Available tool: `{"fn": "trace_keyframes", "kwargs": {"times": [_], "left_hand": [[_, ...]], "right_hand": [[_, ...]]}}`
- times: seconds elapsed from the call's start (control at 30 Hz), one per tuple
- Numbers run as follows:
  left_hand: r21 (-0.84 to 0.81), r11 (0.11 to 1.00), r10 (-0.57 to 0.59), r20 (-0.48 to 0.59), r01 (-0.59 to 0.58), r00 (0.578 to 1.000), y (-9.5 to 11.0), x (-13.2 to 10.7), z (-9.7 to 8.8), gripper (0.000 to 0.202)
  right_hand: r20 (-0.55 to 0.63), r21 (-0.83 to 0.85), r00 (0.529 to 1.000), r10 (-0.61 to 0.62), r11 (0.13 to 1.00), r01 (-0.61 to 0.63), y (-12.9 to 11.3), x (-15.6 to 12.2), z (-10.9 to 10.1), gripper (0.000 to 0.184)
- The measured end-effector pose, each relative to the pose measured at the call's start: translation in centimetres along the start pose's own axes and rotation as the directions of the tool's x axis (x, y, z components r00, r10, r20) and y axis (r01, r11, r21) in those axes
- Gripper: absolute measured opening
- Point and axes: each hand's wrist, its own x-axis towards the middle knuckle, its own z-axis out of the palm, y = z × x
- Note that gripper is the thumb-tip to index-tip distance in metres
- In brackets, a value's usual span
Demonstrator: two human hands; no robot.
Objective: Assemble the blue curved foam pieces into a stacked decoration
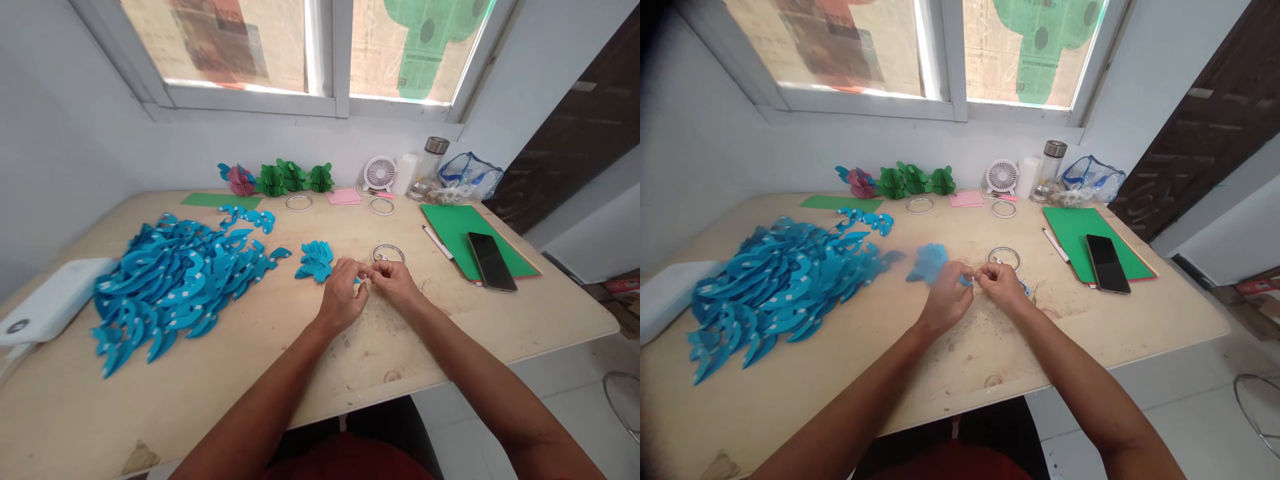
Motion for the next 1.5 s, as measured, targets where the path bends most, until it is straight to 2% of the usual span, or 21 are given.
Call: {"fn": "trace_keyframes", "kwargs": {"times": [0.13,0.3,0.4,0.57,0.73,0.97,1.13,1.33,1.5], "left_hand": [[-0.024,0.998,-0.05,-0.029,0.049,0.998,0.12,-0.07,0.02,0.027],[-0.158,0.966,-0.215,-0.062,0.203,0.975,-0.14,-0.08,0.1,0.028],[-0.245,0.929,-0.288,-0.014,0.276,0.957,-0.22,0.01,0.13,0.026],[-0.278,0.892,-0.349,0.081,0.357,0.934,-0.16,0.2,0.17,0.018],[-0.302,0.873,-0.371,0.099,0.383,0.923,-0.36,0.24,0.26,0.014],[-0.294,0.866,-0.408,0.053,0.405,0.911,-0.32,0.36,0.06,0.014],[-0.305,0.84,-0.459,0.04,0.448,0.887,0.03,0.62,-0.19,0.017],[-0.325,0.82,-0.484,0.044,0.471,0.874,0.03,0.64,-0.19,0.015],[-0.361,0.808,-0.508,-0.027,0.466,0.861,-0.57,0.67,-0.38,0.013]], "right_hand": [[-0.049,0.014,0.999,0.01,1.0,-0.01,-0.24,-0.02,-0.1,0.02],[-0.068,0.031,0.997,0.03,0.999,-0.028,-0.36,0.04,0.01,0.02],[-0.078,0.002,0.997,-0.002,1.0,0.002,-0.36,0.05,0.02,0.019],[-0.062,-0.053,0.998,-0.025,0.998,0.022,-0.1,0.02,-0.07,0.017],[-0.056,-0.066,0.998,-0.033,0.997,0.029,0.13,0.13,-0.09,0.016],[-0.052,-0.051,0.998,-0.045,0.998,0.043,-0.39,-0.05,-0.12,0.018],[-0.048,-0.05,0.997,-0.059,0.997,0.056,-0.44,-0.09,-0.02,0.019],[-0.1,0.004,0.995,-0.017,1.0,0.018,-0.59,0.02,-0.22,0.022],[-0.123,0.012,0.992,-0.003,1.0,0.004,-0.83,-0.06,-0.29,0.021]]}}
